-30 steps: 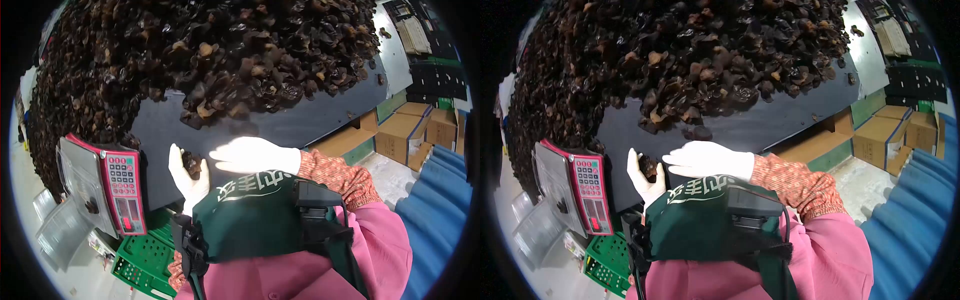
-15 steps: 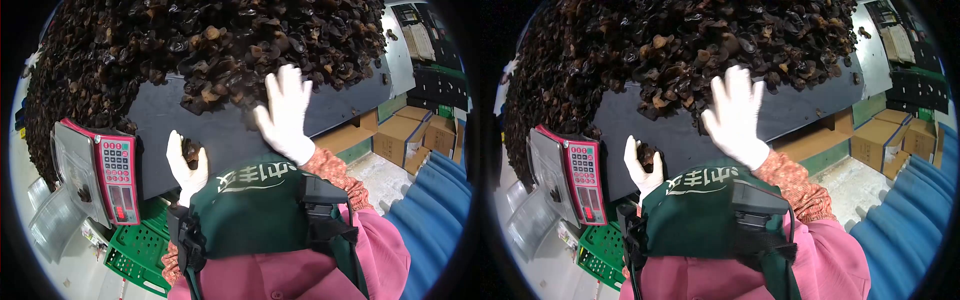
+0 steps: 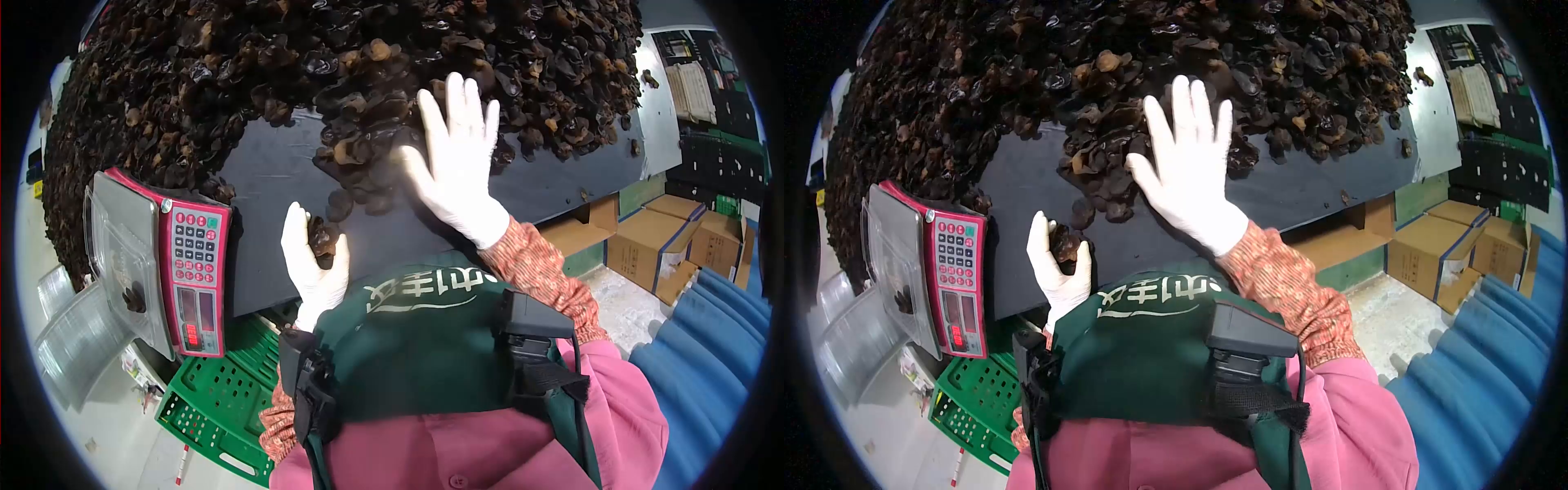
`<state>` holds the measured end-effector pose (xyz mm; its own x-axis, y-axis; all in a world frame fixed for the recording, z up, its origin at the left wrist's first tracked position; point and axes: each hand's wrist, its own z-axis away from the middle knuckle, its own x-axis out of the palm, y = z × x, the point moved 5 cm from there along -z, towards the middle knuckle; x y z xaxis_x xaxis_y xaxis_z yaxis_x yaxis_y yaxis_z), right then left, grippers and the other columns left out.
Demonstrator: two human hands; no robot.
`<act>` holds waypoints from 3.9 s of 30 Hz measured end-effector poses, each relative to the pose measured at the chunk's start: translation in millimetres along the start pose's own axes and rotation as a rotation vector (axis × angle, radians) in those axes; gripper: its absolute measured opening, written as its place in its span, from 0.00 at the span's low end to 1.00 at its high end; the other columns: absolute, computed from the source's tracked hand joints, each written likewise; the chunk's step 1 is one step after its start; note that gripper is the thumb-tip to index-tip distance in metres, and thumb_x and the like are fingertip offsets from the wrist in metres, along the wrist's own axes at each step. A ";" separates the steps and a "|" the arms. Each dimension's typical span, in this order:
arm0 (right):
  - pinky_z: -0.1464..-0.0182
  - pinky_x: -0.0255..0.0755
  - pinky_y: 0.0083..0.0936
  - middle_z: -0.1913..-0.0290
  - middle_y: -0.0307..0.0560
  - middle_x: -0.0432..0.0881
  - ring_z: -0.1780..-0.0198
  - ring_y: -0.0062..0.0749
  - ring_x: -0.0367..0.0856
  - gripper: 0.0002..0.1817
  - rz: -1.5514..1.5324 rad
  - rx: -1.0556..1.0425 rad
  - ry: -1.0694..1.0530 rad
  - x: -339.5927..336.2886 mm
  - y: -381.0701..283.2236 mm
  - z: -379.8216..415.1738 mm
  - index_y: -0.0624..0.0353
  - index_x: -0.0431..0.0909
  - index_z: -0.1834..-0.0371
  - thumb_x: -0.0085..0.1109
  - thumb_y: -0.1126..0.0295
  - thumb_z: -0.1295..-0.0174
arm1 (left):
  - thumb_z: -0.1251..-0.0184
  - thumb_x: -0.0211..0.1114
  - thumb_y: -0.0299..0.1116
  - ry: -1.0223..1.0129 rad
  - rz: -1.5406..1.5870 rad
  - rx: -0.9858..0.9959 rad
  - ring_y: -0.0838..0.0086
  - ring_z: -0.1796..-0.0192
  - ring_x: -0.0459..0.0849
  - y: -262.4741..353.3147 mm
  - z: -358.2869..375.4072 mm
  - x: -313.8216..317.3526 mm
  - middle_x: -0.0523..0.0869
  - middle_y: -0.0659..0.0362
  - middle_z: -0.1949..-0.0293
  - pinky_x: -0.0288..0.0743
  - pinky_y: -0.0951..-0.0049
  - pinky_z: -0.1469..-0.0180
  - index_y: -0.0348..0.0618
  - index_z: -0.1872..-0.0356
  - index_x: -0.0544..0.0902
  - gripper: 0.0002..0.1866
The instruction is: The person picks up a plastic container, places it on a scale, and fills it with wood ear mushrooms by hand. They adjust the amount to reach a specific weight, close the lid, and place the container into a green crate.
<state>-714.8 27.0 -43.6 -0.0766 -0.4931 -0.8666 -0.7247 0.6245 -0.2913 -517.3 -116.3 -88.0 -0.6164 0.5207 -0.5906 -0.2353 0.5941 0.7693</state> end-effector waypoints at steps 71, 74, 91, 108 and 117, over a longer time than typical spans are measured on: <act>0.29 0.70 0.50 0.31 0.61 0.78 0.32 0.56 0.76 0.23 -0.719 -0.398 -0.442 6.5 -103.9 -14.0 0.62 0.80 0.39 0.63 0.68 0.37 | 0.54 0.85 0.48 0.044 -0.255 0.000 0.44 0.24 0.68 -15.0 5.2 -32.7 0.66 0.38 0.23 0.64 0.50 0.23 0.28 0.20 0.58 0.63; 0.29 0.68 0.50 0.32 0.58 0.78 0.32 0.55 0.76 0.25 -0.358 -0.199 -0.153 -6.1 -35.6 -9.3 0.63 0.79 0.37 0.62 0.73 0.39 | 0.58 0.87 0.52 0.004 -0.289 0.057 0.43 0.23 0.65 -15.3 4.9 -33.1 0.63 0.39 0.20 0.61 0.48 0.23 0.28 0.19 0.56 0.68; 0.44 0.79 0.30 0.50 0.48 0.88 0.50 0.38 0.87 0.14 -0.448 0.109 -0.185 -32.0 11.5 32.0 0.60 0.86 0.45 0.60 0.79 0.32 | 0.58 0.88 0.49 -0.004 -0.276 0.075 0.44 0.23 0.65 -17.8 5.5 -31.0 0.62 0.42 0.20 0.60 0.48 0.23 0.31 0.18 0.55 0.68; 0.54 0.74 0.39 0.58 0.45 0.84 0.54 0.43 0.82 0.09 -0.357 -0.245 -0.098 -33.1 -27.5 -13.7 0.54 0.84 0.59 0.68 0.72 0.43 | 0.60 0.90 0.47 -0.029 -0.233 -0.021 0.44 0.23 0.65 -17.9 6.8 -35.9 0.61 0.41 0.20 0.60 0.47 0.23 0.34 0.17 0.54 0.70; 0.49 0.75 0.37 0.57 0.45 0.84 0.53 0.43 0.83 0.16 0.361 0.062 -0.660 -133.0 79.0 67.1 0.54 0.83 0.51 0.72 0.69 0.42 | 0.61 0.88 0.46 -0.085 -0.198 -0.035 0.43 0.25 0.66 -27.3 3.8 -32.6 0.64 0.41 0.22 0.60 0.47 0.23 0.31 0.19 0.56 0.69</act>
<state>-715.9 182.6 21.5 0.1385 0.2011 -0.9697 -0.6907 0.7213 0.0510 -487.9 -147.1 -90.6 -0.4903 0.4467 -0.7484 -0.3722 0.6691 0.6433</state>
